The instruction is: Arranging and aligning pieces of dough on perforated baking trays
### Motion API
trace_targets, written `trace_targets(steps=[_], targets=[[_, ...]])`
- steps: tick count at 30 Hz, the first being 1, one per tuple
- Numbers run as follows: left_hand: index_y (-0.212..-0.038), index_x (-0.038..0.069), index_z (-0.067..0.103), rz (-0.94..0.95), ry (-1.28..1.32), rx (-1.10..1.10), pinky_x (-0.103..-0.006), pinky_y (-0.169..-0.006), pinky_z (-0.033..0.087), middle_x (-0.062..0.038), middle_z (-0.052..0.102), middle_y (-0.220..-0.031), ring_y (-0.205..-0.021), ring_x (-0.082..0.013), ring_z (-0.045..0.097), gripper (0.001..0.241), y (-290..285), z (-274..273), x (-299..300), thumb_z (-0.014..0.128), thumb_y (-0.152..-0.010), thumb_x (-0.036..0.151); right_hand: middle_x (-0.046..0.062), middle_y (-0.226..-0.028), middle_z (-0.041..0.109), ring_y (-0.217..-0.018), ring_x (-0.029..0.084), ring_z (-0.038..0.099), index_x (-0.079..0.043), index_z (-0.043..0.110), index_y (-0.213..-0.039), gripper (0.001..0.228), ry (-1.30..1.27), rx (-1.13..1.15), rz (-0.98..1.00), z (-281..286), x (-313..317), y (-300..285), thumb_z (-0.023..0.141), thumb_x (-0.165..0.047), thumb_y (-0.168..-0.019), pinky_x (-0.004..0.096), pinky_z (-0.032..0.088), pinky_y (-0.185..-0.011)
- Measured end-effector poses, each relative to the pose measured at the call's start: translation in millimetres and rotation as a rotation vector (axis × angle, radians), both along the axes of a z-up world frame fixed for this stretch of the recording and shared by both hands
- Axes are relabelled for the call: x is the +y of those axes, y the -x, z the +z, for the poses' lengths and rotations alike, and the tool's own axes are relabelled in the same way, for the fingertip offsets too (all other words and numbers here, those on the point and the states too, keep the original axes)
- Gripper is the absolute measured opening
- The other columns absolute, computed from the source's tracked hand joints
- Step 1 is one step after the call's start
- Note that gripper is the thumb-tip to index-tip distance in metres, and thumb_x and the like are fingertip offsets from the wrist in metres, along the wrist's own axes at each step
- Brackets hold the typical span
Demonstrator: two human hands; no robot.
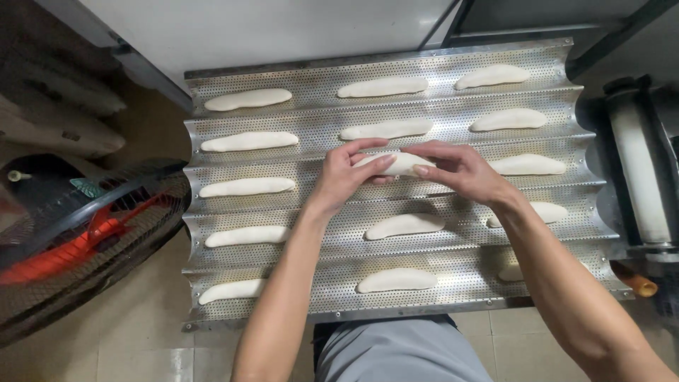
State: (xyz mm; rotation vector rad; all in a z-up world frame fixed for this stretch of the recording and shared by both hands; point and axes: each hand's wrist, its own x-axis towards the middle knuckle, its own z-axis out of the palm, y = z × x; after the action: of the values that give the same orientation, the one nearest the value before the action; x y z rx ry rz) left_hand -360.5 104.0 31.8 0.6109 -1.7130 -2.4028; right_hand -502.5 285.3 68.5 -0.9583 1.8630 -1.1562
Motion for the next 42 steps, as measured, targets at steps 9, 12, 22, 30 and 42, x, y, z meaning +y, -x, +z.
trace_targets(steps=[9, 12, 22, 30, 42], targets=[[-0.118, -0.011, 0.07, -0.059, -0.031, -0.148, -0.0305, -0.08, 0.067, -0.027, 0.071, -0.108, -0.086, -0.029, 0.076, 0.04, -24.1, -18.5, -27.0, 0.082, -0.084, 0.006, 0.028, -0.102, 0.076, -0.078, 0.034, 0.073, 0.001, 0.076, -0.114, 0.028, -0.096, 0.224, -0.041, -6.7, 15.3, 2.3, 0.079, -0.011, -0.089, 0.036, 0.054, -0.067], [-0.124, -0.01, 0.067, -0.072, -0.04, -0.189, -0.0333, -0.086, 0.066, -0.03, 0.069, -0.115, -0.092, -0.031, 0.075, 0.041, -26.0, -22.9, -31.4, 0.078, -0.088, 0.006, 0.029, -0.103, 0.075, -0.085, 0.04, 0.074, 0.001, 0.076, -0.114, 0.028, -0.148, 0.343, -0.026, -1.4, 16.8, 0.9, 0.078, -0.011, -0.089, 0.042, 0.059, -0.075], [-0.092, 0.015, 0.082, 0.205, 0.845, -0.349, -0.0248, -0.068, 0.061, -0.002, 0.074, -0.077, -0.072, -0.0156, 0.075, 0.027, -36.6, -54.1, -16.3, 0.094, -0.069, 0.022, 0.02, -0.103, 0.074, -0.091, 0.033, 0.073, -0.013, 0.081, -0.11, 0.026, -0.154, 0.636, -0.081, -49.3, 36.3, 7.6, 0.082, -0.009, -0.084, 0.04, 0.061, -0.078], [-0.112, 0.003, 0.076, 0.228, 0.715, -0.171, -0.0288, -0.075, 0.066, -0.019, 0.071, -0.104, -0.084, -0.0272, 0.079, 0.033, -68.5, -22.9, 2.5, 0.083, -0.088, 0.024, 0.017, -0.104, 0.077, -0.094, 0.03, 0.075, -0.01, 0.08, -0.113, 0.025, -0.202, 0.578, 0.091, 14.7, 17.4, -50.1, 0.076, -0.006, -0.088, 0.038, 0.061, -0.085], [-0.127, 0.0, 0.069, -0.198, 0.438, -0.272, -0.0472, -0.096, 0.06, -0.027, 0.073, -0.118, -0.112, -0.0388, 0.071, 0.046, -70.2, 18.5, 71.2, 0.057, -0.102, 0.036, 0.017, -0.101, 0.076, -0.099, 0.034, 0.074, -0.006, 0.08, -0.102, 0.02, -0.097, 0.465, 0.276, 3.2, 30.3, -67.8, 0.079, -0.011, -0.082, 0.043, 0.059, -0.087]])
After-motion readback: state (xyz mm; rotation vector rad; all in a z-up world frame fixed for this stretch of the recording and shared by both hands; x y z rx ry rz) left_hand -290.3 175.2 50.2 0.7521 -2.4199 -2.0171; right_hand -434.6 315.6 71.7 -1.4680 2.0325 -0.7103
